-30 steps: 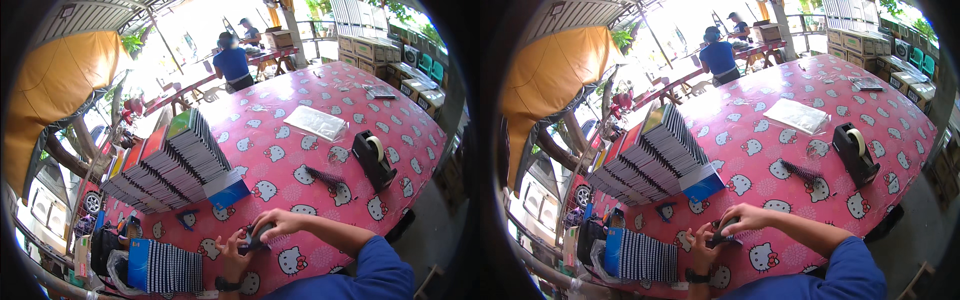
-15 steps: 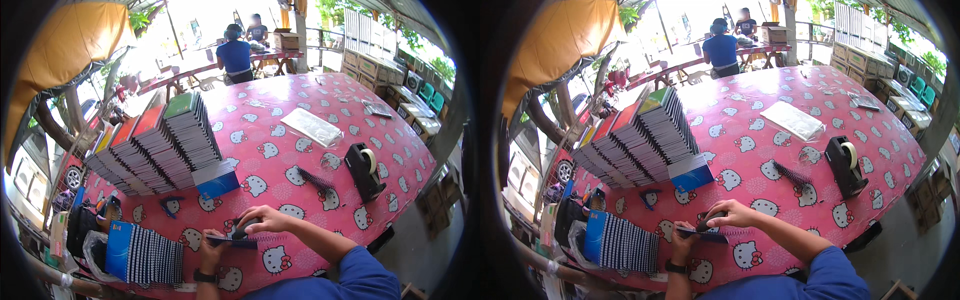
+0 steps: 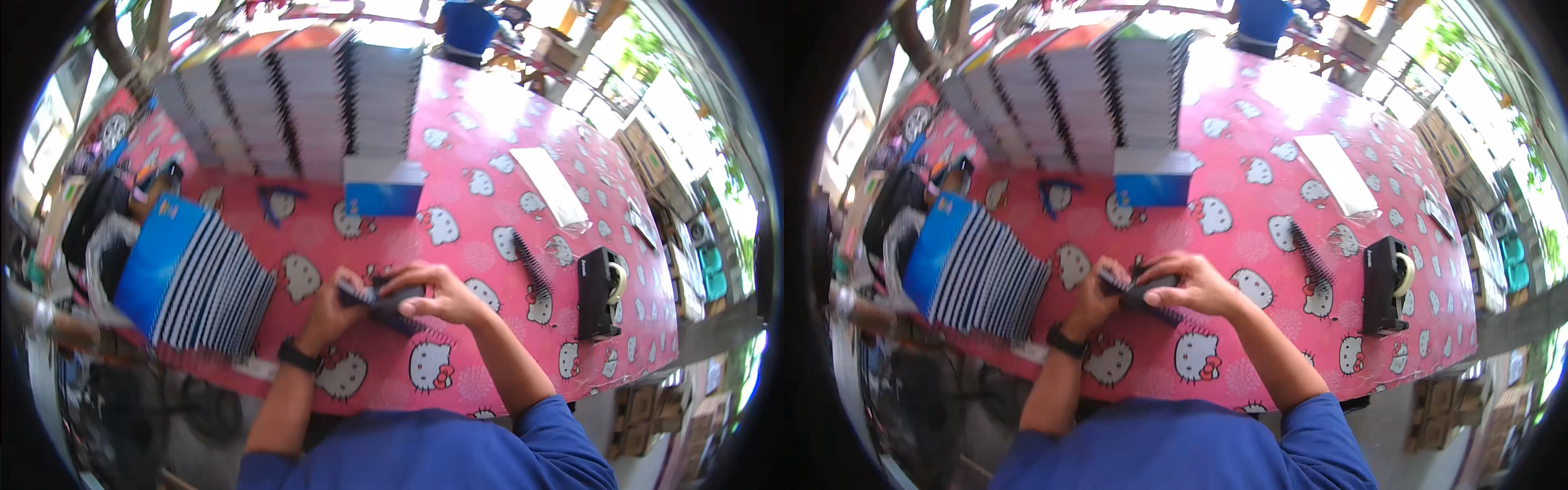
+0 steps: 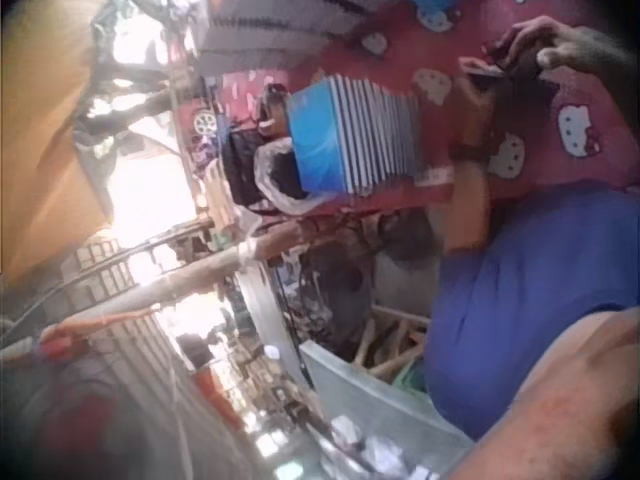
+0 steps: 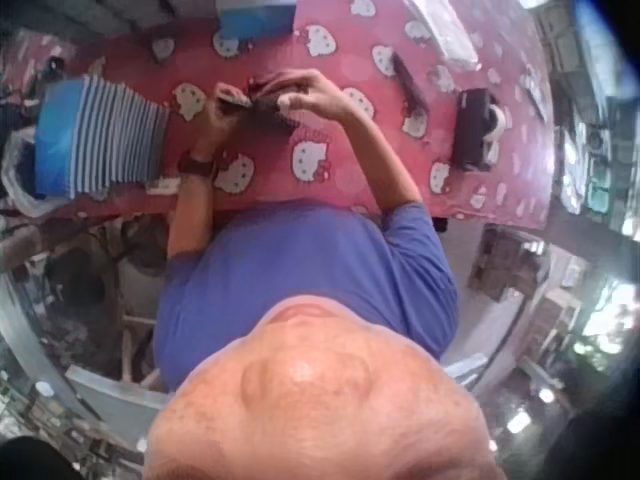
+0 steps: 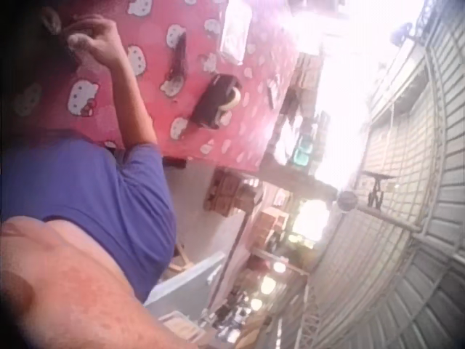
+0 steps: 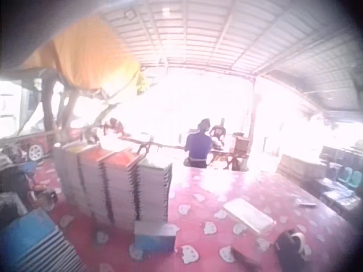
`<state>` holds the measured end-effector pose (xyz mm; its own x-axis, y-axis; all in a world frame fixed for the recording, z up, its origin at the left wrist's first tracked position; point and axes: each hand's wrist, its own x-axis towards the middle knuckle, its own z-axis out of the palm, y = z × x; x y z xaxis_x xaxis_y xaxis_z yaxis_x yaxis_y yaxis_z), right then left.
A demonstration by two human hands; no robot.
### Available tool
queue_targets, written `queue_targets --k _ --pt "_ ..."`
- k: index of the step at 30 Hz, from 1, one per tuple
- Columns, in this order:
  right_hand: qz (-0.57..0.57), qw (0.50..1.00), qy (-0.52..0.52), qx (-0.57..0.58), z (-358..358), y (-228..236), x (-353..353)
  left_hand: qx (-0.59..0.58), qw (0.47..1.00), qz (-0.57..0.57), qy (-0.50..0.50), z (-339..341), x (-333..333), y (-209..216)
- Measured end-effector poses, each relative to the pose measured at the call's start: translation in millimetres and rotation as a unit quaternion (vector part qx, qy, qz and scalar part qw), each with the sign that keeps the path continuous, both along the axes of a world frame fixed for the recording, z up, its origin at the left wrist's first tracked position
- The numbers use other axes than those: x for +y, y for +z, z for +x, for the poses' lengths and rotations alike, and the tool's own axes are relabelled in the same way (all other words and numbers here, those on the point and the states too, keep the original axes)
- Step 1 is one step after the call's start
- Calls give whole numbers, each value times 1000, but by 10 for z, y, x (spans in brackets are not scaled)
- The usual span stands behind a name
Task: The person assembles small booklets by folding pages and fitting them into covers by hand at a table.
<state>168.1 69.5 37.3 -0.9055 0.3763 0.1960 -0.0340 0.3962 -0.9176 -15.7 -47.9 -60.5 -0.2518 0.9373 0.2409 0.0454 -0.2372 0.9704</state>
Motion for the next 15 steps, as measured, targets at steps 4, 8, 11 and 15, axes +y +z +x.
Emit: queue_targets --k 4,8,11,15 --pt "7 996 -53 -64 -60 -34 54 -99 994 -32 -23 39 -58 198" --pt "80 986 -84 -116 -201 -14 4 -68 997 -24 -16 20 -63 189" --pt "33 996 -47 -71 -154 4 -45 -29 999 -22 -6 34 -70 209" --pt "168 964 -152 -138 -170 -150 39 -56 998 -29 -24 42 -73 221"
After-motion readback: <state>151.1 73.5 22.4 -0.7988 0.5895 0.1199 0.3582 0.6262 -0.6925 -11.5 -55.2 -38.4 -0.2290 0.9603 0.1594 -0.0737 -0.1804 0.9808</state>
